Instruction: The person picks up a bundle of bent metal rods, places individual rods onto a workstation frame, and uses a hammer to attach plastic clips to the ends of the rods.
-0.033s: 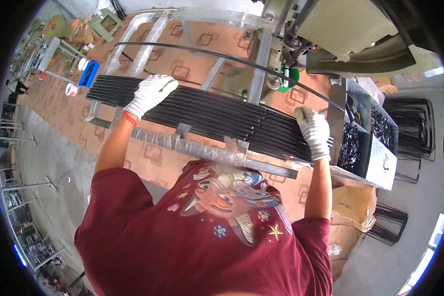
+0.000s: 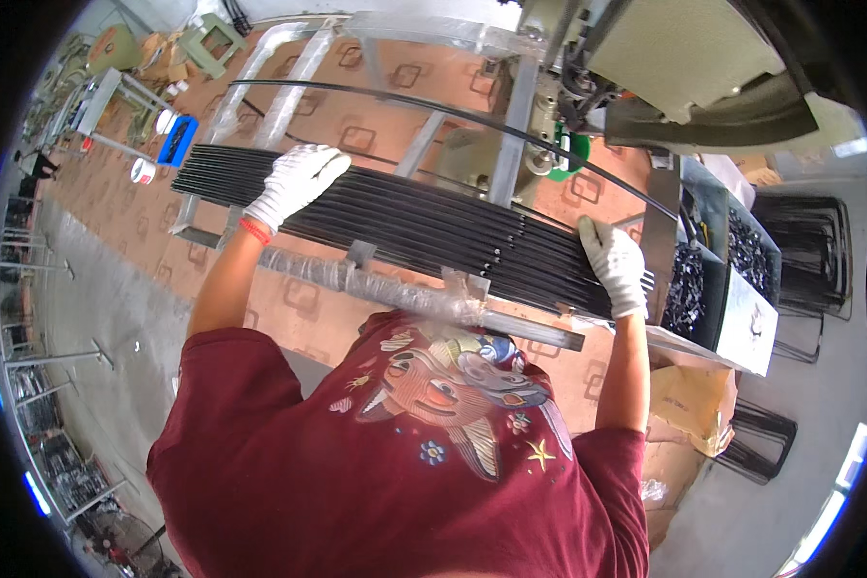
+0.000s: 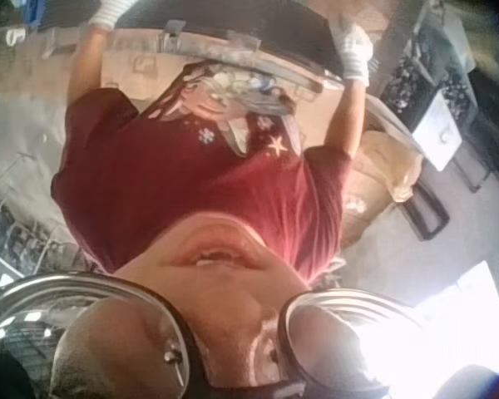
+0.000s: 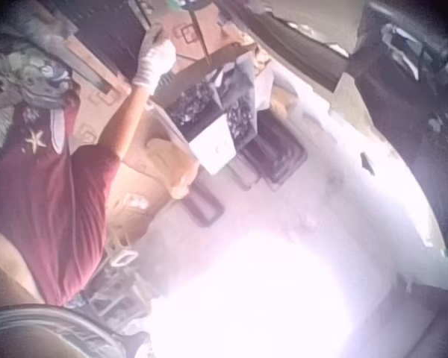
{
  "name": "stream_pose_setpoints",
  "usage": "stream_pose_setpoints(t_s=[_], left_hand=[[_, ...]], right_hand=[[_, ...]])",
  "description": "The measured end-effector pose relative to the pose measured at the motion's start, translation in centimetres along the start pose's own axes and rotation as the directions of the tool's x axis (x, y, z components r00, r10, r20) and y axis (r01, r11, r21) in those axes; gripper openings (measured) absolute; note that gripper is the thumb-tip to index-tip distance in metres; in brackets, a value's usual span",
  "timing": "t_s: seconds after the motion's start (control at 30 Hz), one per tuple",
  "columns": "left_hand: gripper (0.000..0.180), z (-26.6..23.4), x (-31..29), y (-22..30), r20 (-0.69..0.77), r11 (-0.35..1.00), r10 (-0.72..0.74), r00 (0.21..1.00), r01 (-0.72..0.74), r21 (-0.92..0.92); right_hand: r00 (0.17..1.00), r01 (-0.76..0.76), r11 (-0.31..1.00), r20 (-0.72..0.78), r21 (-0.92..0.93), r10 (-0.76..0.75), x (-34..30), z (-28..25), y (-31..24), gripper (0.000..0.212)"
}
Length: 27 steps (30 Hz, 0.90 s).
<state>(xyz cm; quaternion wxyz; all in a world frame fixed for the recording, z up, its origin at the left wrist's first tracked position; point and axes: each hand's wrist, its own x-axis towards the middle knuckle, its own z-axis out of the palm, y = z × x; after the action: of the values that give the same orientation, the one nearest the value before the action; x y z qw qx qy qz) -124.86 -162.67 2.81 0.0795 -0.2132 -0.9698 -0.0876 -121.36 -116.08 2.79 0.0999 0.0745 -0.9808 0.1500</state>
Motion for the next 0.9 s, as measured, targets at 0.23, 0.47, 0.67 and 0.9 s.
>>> stream_pose_setpoints(t_s=[0.23, 0.47, 0.67, 0.9], left_hand=[[0.029, 0.3, -1.9, 1.0, -0.131, 0.997, -0.017, 0.991, 0.007, -0.08], [0.019, -0.1, -2.7, 2.2, -0.126, 1.0, 0.02, 0.992, -0.023, -0.02], [0.012, 0.2, -2.1, 2.2, -0.307, 0.983, 0.179, 0.935, -0.183, 0.018], [0.029, -0.3, -2.0, 4.9, -0.091, 0.99, 0.139, 0.986, -0.137, 0.023]], right_hand=[[0.998, 0.066, 0.998, 0.019, 0.019, -0.066, -4.2, -1.3, -2.2, 0.028], [0.991, 0.093, 0.992, -0.11, 0.09, -0.083, -5.7, -1.8, -3.8, 0.033], [0.999, 0.022, 0.999, 0.042, -0.024, -0.021, -5.0, -1.0, -3.3, 0.027], [0.989, 0.115, 0.993, -0.09, -0.029, -0.117, -7.9, -2.7, -7.2, 0.055]])
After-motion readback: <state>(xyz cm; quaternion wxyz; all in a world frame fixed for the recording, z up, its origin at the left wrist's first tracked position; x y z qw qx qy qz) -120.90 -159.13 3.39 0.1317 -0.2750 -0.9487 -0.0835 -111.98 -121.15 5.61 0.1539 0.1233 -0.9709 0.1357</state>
